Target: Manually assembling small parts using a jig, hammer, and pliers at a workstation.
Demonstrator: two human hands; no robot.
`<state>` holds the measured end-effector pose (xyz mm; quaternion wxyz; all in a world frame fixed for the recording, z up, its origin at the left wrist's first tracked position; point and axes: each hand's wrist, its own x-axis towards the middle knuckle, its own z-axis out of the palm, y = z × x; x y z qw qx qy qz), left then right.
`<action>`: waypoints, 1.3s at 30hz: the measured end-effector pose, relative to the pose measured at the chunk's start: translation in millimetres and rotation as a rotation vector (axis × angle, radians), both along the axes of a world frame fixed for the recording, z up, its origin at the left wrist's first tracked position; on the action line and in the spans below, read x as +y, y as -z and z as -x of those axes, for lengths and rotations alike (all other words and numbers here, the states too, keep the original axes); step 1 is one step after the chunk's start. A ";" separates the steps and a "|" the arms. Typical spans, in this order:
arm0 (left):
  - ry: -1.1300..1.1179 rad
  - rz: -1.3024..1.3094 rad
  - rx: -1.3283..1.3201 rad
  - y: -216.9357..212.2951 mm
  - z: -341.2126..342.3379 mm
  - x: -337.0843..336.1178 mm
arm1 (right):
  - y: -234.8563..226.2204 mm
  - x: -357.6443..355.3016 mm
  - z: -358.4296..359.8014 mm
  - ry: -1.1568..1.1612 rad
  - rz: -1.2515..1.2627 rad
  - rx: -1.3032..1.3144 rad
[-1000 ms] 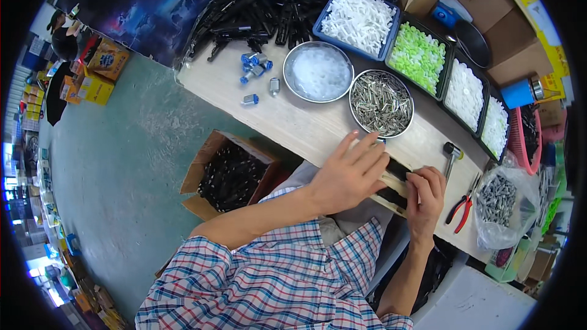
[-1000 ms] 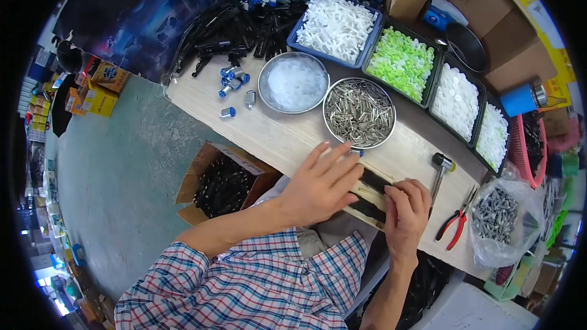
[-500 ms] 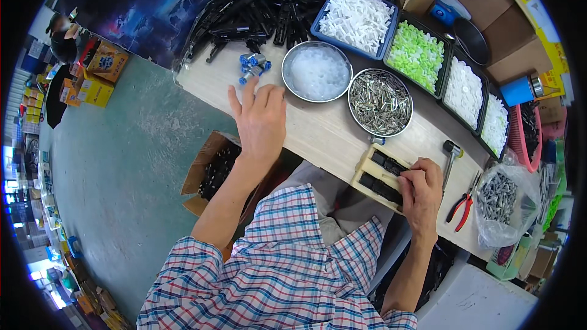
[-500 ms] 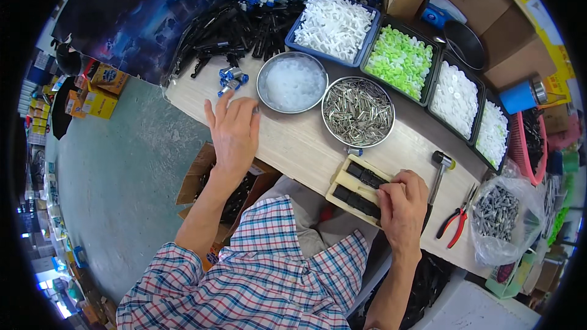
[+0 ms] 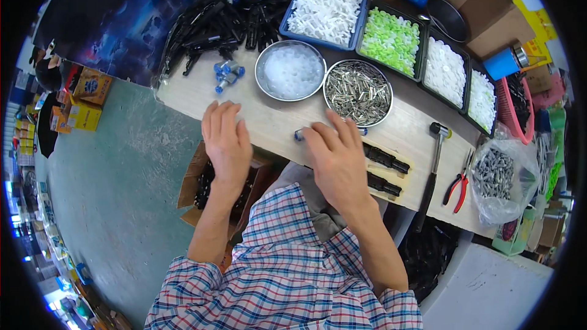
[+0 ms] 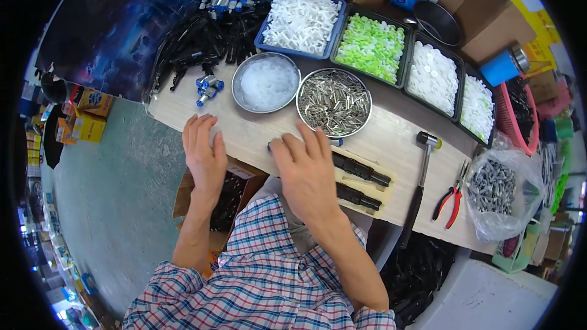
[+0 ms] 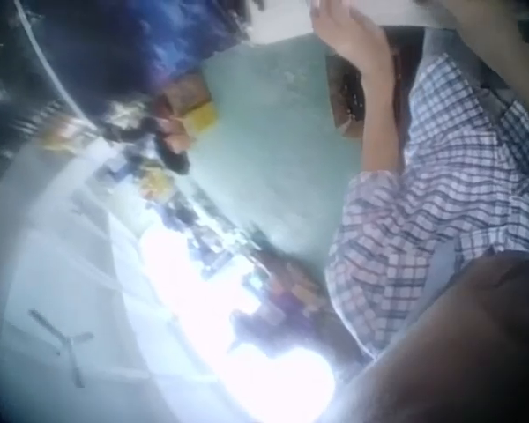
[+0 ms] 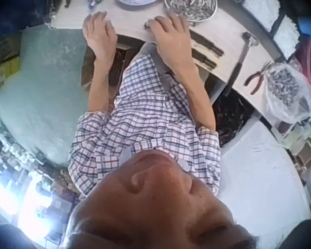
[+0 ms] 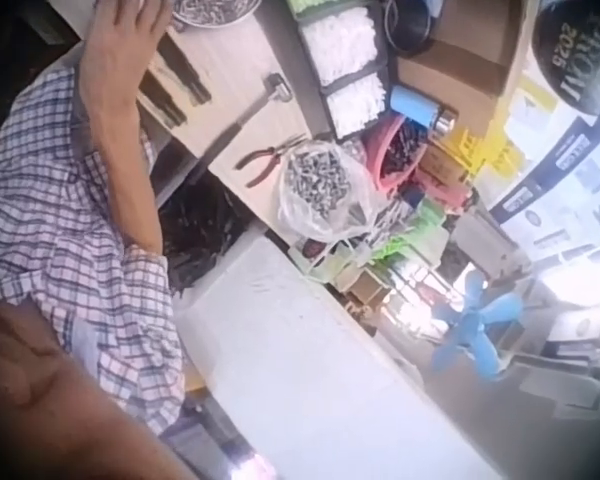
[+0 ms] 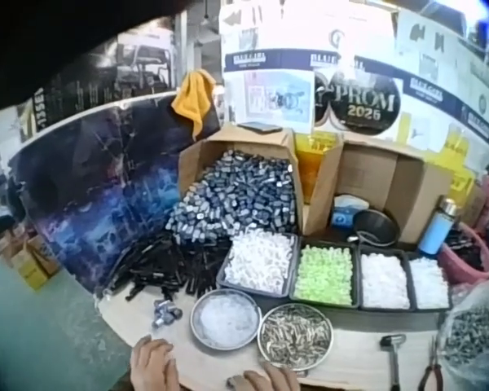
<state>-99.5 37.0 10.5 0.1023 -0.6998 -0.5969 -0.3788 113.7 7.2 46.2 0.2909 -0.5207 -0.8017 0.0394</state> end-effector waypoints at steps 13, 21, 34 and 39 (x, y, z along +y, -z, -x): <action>0.060 0.133 -0.123 1.9 18.5 9.1 | -11.3 -18.5 -42.0 0.152 0.020 0.106; 0.390 0.371 -0.541 -15.0 -39.9 -17.2 | 2.2 -26.6 -78.1 0.155 0.012 0.001; 0.769 0.732 -0.883 -30.6 -104.4 -31.1 | -11.7 -44.4 -92.0 0.065 0.138 -0.268; 0.812 0.620 -0.707 -40.0 -117.4 -35.6 | -13.2 -30.2 -109.6 -0.021 0.148 -0.177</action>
